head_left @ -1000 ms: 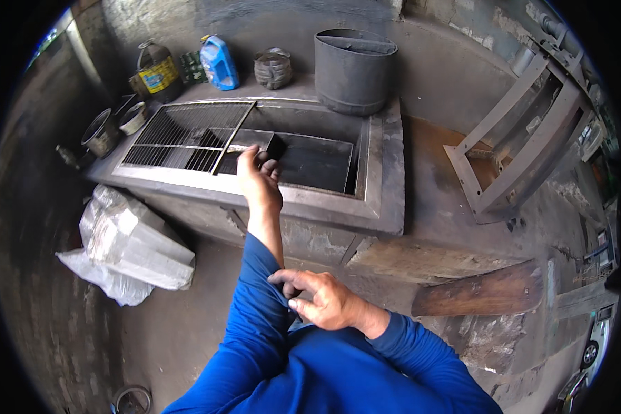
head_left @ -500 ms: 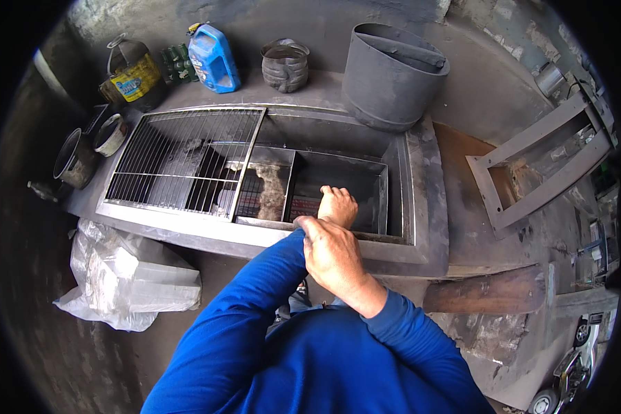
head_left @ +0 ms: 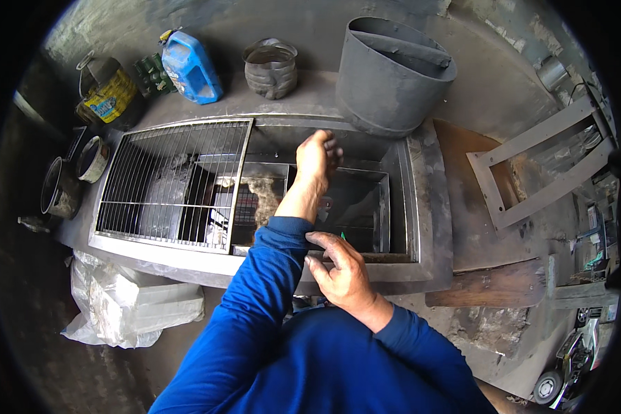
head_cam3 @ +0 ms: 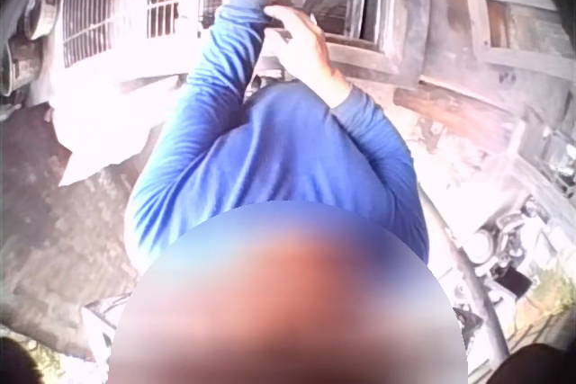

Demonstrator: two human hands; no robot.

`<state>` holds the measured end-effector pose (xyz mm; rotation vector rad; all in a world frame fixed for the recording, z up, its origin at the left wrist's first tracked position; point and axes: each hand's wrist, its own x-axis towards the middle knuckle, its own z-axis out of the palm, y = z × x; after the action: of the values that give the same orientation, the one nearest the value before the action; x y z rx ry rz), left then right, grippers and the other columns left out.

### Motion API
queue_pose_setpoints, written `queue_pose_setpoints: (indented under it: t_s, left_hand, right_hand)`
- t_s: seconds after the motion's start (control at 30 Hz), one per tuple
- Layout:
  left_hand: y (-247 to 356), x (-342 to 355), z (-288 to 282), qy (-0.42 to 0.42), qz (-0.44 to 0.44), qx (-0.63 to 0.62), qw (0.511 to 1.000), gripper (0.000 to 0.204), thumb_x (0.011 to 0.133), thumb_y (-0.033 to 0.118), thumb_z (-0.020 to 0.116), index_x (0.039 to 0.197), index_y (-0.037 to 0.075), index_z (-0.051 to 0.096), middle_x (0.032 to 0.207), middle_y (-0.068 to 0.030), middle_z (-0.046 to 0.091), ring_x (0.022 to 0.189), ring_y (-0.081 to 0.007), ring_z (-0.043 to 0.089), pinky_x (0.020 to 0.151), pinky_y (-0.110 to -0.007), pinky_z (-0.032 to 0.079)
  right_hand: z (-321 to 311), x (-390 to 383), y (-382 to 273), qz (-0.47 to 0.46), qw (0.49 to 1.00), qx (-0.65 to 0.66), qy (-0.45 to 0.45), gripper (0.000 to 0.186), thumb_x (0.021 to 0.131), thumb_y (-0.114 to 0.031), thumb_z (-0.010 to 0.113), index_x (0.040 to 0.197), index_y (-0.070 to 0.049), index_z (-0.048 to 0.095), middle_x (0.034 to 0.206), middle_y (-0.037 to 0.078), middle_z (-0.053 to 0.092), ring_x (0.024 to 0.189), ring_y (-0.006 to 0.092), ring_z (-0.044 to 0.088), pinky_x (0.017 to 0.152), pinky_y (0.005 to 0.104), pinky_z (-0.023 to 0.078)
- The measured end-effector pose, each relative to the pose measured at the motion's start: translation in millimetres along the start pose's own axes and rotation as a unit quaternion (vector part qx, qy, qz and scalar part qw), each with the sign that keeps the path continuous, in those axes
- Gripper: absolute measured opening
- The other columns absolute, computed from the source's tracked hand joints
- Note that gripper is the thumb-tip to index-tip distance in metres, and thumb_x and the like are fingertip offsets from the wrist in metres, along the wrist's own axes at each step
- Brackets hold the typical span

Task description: The person selects a bearing from a tray, washes hands, puts on a glove, and installs the bearing into a component on a bench grinder. The person then removes the glove and continues handling the bearing.

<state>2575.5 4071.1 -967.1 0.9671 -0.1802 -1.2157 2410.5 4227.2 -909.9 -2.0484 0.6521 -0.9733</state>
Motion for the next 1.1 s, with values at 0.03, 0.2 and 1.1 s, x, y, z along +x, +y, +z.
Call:
queue_pose_setpoints:
  t_s: [0.03, 0.2, 1.1]
  left_hand:
    - [4, 5, 8, -0.001, -0.003, -0.103, 0.995, 0.019, 0.091, 0.025, 0.065, 0.100, 0.008, 0.065, 0.087, -0.0012, 0.063, 0.074, -0.0176, 0.058, 0.074, -0.038, 0.051]
    - [-1, 26, 11, 0.077, -0.089, -0.288, 0.950, 0.013, 0.092, 0.023, 0.062, 0.090, 0.011, 0.059, 0.079, 0.0001, 0.060, 0.069, -0.0154, 0.059, 0.077, -0.038, 0.054]
    - [-204, 92, -173, 0.096, -0.208, -0.157, 0.961, 0.022, 0.098, 0.022, 0.054, 0.097, 0.005, 0.068, 0.097, -0.0128, 0.072, 0.095, -0.0278, 0.067, 0.087, -0.045, 0.055]
  right_hand:
    - [-1, 6, 6, -0.061, 0.998, -0.009, 0.009, 0.033, 0.084, 0.002, 0.071, 0.117, -0.001, 0.065, 0.107, 0.016, 0.072, 0.097, 0.0315, 0.070, 0.085, 0.0388, 0.057]
    - [-15, 18, 27, 0.071, 0.988, 0.119, -0.072, 0.036, 0.089, 0.005, 0.067, 0.123, -0.003, 0.060, 0.096, 0.011, 0.071, 0.089, 0.0187, 0.069, 0.080, 0.0317, 0.056]
    - [24, 71, 243, 0.171, 0.957, -0.108, -0.210, 0.030, 0.087, -0.009, 0.062, 0.114, 0.002, 0.070, 0.110, 0.028, 0.070, 0.108, 0.0444, 0.067, 0.094, 0.0480, 0.055]
